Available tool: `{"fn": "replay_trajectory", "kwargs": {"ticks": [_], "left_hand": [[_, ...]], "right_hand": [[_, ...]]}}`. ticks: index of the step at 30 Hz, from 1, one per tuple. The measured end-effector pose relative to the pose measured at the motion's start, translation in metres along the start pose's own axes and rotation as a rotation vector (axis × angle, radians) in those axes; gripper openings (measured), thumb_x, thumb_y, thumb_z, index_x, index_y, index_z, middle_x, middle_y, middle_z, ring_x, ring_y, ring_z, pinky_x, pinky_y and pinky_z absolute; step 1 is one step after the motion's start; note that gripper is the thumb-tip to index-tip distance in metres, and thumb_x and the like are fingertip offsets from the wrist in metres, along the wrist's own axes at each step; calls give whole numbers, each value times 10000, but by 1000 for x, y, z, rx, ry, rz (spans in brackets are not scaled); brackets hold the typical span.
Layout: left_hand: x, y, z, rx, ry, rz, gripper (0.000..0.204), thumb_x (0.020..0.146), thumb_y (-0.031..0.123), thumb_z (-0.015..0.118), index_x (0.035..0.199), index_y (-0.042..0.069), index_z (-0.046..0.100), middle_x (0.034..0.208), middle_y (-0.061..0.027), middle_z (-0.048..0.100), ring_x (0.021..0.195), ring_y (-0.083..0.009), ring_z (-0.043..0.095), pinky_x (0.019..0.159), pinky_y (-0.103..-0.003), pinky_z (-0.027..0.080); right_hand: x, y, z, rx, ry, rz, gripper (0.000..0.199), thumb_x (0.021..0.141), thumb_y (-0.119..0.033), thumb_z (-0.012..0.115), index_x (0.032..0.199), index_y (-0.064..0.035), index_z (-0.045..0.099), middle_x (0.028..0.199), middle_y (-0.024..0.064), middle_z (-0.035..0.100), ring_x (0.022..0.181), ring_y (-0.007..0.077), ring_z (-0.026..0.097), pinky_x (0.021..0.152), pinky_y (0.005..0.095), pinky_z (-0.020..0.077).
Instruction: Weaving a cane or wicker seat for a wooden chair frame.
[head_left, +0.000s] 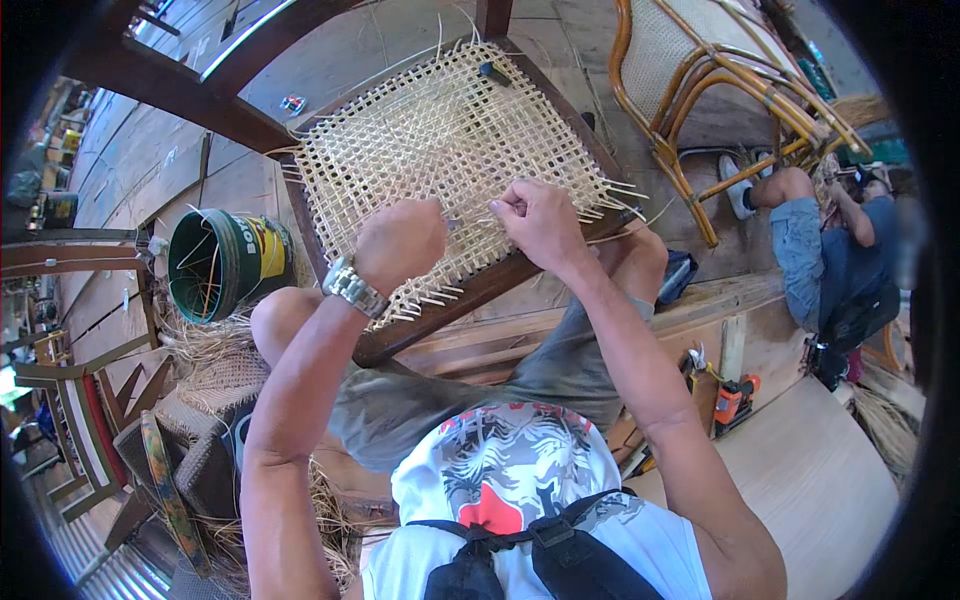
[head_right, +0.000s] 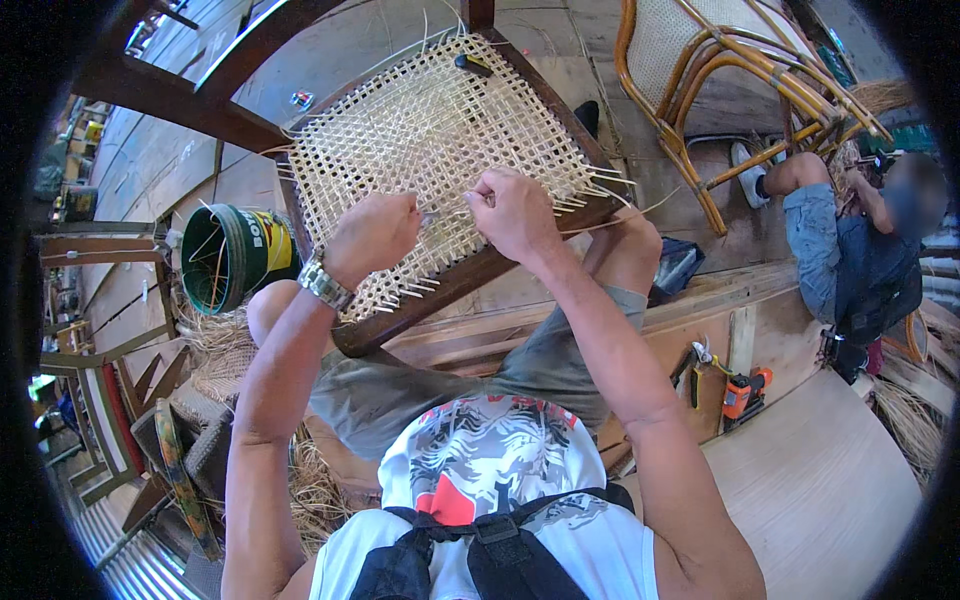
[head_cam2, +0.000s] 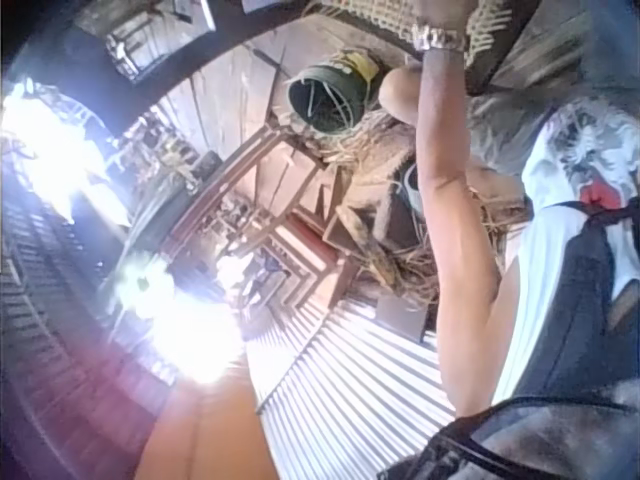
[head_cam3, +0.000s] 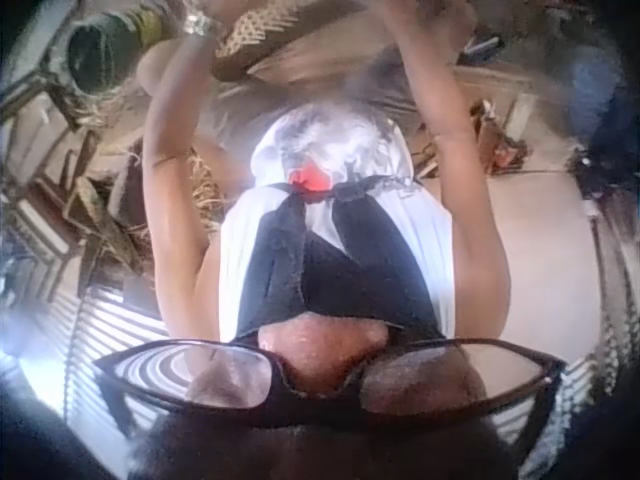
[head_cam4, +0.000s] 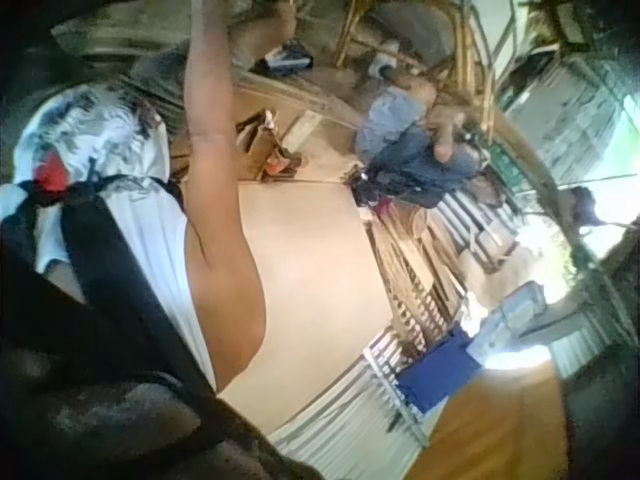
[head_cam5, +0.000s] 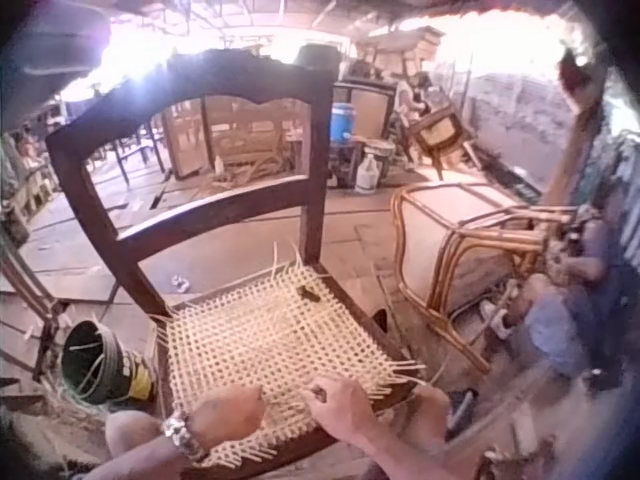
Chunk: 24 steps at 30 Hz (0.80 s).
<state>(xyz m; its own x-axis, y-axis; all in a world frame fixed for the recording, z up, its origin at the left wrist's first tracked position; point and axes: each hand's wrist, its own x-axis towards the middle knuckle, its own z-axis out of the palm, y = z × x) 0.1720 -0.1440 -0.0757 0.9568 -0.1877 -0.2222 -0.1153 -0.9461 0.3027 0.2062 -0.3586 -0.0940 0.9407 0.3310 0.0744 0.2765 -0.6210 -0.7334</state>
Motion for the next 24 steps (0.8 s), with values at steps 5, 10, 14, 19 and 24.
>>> {"fn": "replay_trajectory", "kwargs": {"ticks": [5, 10, 14, 19, 24], "left_hand": [[10, 22, -18, 170, -54, 46, 255, 917, 243, 589, 857, 28, 710, 828, -232, 703, 767, -398, 713, 684, -491, 572], [16, 10, 9, 102, -59, 26, 306, 936, 256, 564, 861, -8, 700, 753, -239, 690, 725, -364, 721, 637, -477, 571], [15, -8, 11, -397, -102, -57, 395, 966, 358, 560, 873, 1, 703, 709, -197, 691, 636, -292, 710, 600, -424, 554], [18, -4, 17, -276, -132, -179, 564, 990, 512, 514, 759, 38, 714, 588, -89, 658, 526, -207, 660, 580, -354, 524], [25, -5, 16, -590, -224, -338, 449, 931, 462, 595, 796, 68, 761, 761, -202, 702, 758, -350, 706, 731, -461, 556]], "right_hand": [[-2, -6, -6, -1, 67, -91, 148, 841, -149, 641, 793, -9, 634, 772, 158, 645, 731, 351, 648, 702, 451, 517], [-1, 2, 4, -71, 3, -99, 185, 858, -194, 659, 819, -13, 661, 800, 160, 652, 761, 347, 653, 702, 449, 509], [0, 4, 16, -65, -31, -48, 218, 863, -247, 700, 847, -30, 696, 827, 156, 667, 782, 341, 662, 710, 448, 508], [-6, -8, 28, -133, -52, -48, 201, 848, -269, 703, 842, -73, 662, 883, 102, 665, 919, 296, 651, 868, 488, 449], [-11, -8, 37, -265, 47, -86, 188, 849, -253, 688, 877, -70, 657, 923, 86, 666, 985, 291, 635, 864, 478, 446]]}}
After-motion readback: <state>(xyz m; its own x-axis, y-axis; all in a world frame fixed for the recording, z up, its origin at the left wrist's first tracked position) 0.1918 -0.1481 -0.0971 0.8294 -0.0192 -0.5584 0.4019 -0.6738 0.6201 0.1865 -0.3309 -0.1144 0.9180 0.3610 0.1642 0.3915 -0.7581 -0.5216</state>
